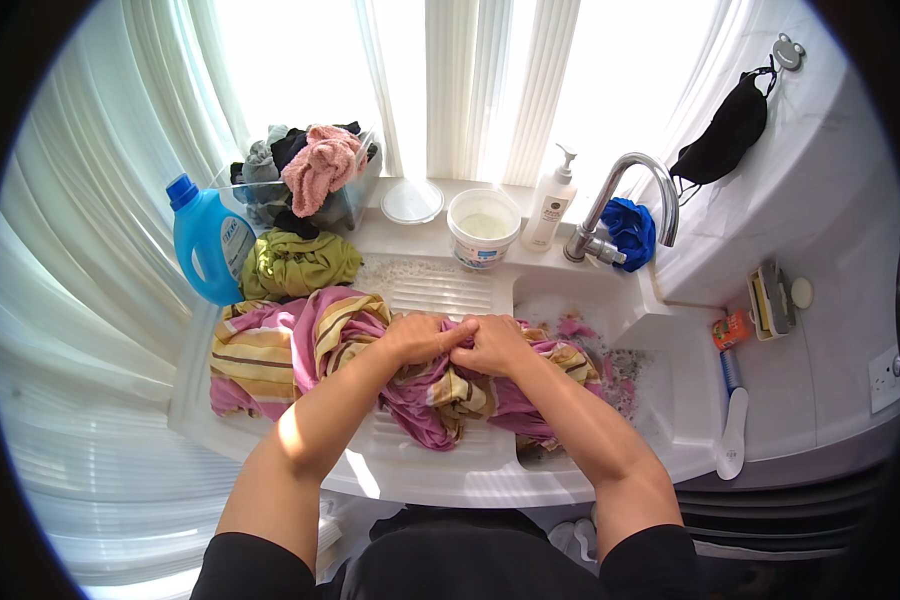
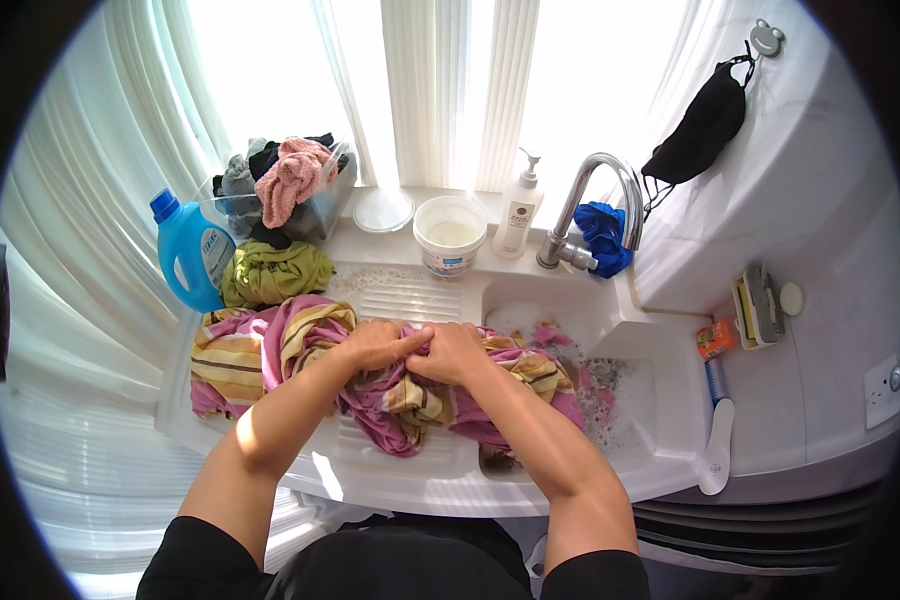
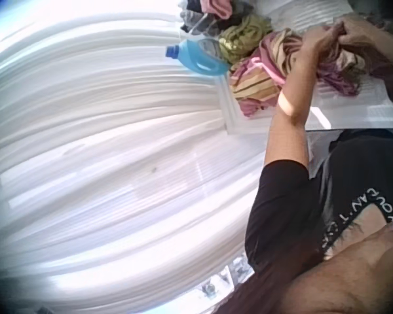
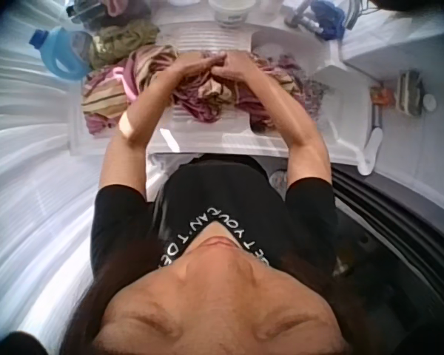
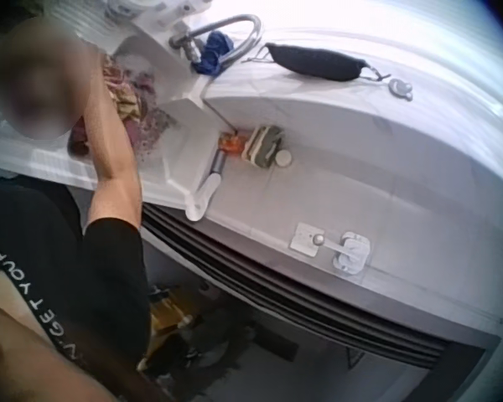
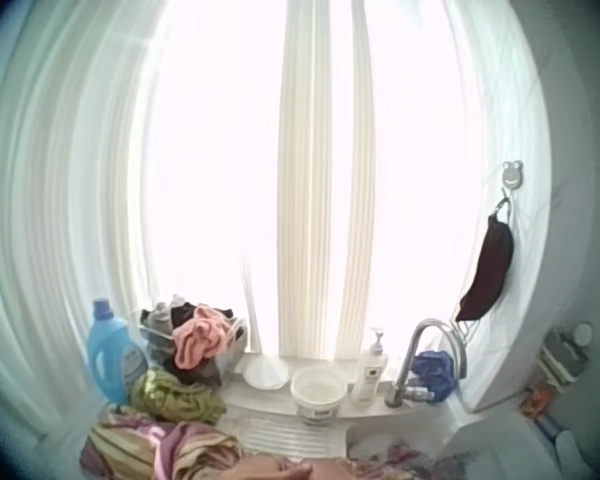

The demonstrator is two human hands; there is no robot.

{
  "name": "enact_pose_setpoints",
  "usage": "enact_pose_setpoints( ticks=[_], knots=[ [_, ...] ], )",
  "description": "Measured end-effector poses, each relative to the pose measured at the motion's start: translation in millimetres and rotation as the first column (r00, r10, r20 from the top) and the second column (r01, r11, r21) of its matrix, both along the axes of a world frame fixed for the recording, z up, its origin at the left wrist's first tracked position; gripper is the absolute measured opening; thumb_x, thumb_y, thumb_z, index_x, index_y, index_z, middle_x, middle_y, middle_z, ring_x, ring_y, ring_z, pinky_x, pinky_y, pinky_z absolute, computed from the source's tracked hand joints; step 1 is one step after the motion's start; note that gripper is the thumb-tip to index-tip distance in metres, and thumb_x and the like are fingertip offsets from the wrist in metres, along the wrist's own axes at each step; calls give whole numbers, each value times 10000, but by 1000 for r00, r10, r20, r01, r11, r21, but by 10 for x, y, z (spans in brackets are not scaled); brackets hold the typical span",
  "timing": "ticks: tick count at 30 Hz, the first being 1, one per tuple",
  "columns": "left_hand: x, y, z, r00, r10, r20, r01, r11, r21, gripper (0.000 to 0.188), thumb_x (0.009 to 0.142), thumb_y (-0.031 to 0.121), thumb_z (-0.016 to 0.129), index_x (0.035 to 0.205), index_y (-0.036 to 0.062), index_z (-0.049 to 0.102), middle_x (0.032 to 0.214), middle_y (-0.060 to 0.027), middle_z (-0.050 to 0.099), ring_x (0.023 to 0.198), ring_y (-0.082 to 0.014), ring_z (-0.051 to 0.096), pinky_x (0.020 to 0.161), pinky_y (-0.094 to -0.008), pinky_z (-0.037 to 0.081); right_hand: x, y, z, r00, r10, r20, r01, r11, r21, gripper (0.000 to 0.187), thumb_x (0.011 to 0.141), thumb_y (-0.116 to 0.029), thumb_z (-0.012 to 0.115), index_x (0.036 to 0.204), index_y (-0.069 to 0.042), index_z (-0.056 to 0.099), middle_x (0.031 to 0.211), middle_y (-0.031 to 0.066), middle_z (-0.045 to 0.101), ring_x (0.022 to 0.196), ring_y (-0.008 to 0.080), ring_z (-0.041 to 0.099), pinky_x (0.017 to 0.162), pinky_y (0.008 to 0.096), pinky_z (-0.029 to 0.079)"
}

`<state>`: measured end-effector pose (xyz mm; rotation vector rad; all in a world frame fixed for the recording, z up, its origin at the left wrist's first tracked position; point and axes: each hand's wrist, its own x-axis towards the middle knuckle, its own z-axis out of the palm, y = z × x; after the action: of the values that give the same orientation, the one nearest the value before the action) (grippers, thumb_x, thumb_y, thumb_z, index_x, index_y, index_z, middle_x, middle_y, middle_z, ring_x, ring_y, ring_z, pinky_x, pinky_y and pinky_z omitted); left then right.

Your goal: The person washes a patterned cloth by hand in a sink filled with soapy water, scrubbing it repeatedly and turning it over in the basin.

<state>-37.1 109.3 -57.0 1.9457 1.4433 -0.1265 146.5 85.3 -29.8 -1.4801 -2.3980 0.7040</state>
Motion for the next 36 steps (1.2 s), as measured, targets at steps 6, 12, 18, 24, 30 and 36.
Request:
enact_pose_setpoints(
  ticks=[6,12,18,24,30,36],
  knots=[
    [-62,-1694,213,932,-343,115,35,402,915,405,804,488,680,965,116,659,931,-40,630,946,-238,572,943,-418,355,376,-1377,-192,956,256,-141,-78,688,721,303,698,-379,700,719,-117,550,959,72,670,814,203,619,782,363,431],
    [254,-416,-147,943,229,241,-324,800,505,213,841,279,623,724,106,584,898,-121,663,899,-299,602,847,-449,401,-47,-173,-470,989,13,-149,79,799,596,128,734,-189,632,751,-79,569,722,89,577,696,277,582,650,393,436],
    [21,132,-609,963,256,-83,-87,587,805,499,846,466,615,1186,101,619,1003,-153,626,974,-333,577,886,-543,383,-205,230,-86,969,-65,240,97,987,-127,369,741,-385,589,868,-53,690,891,161,693,839,345,636,835,503,444],
    [-85,-1440,483,949,-311,-51,280,757,591,970,711,814,532,1417,153,460,1462,-199,368,1337,-440,321,1031,-715,172,446,-1290,-36,956,255,142,-290,888,357,1067,605,-725,679,1407,-70,420,1413,206,402,1323,374,370,1024,688,200],
    [35,-1638,-54,990,-134,45,50,628,777,898,712,777,571,1323,121,525,1317,-153,477,1277,-402,392,994,-660,241,194,-1279,-538,987,97,128,-158,735,660,632,855,-523,509,1298,-73,501,1300,153,523,1248,305,487,1042,586,249],
    [26,-1336,-183,981,-162,108,17,626,780,444,688,370,626,1049,115,666,1082,-86,591,1104,-325,523,931,-573,321,205,-864,-535,966,253,60,-224,692,686,289,785,-328,530,916,-78,593,925,78,602,914,232,587,896,420,370]
  ],
)
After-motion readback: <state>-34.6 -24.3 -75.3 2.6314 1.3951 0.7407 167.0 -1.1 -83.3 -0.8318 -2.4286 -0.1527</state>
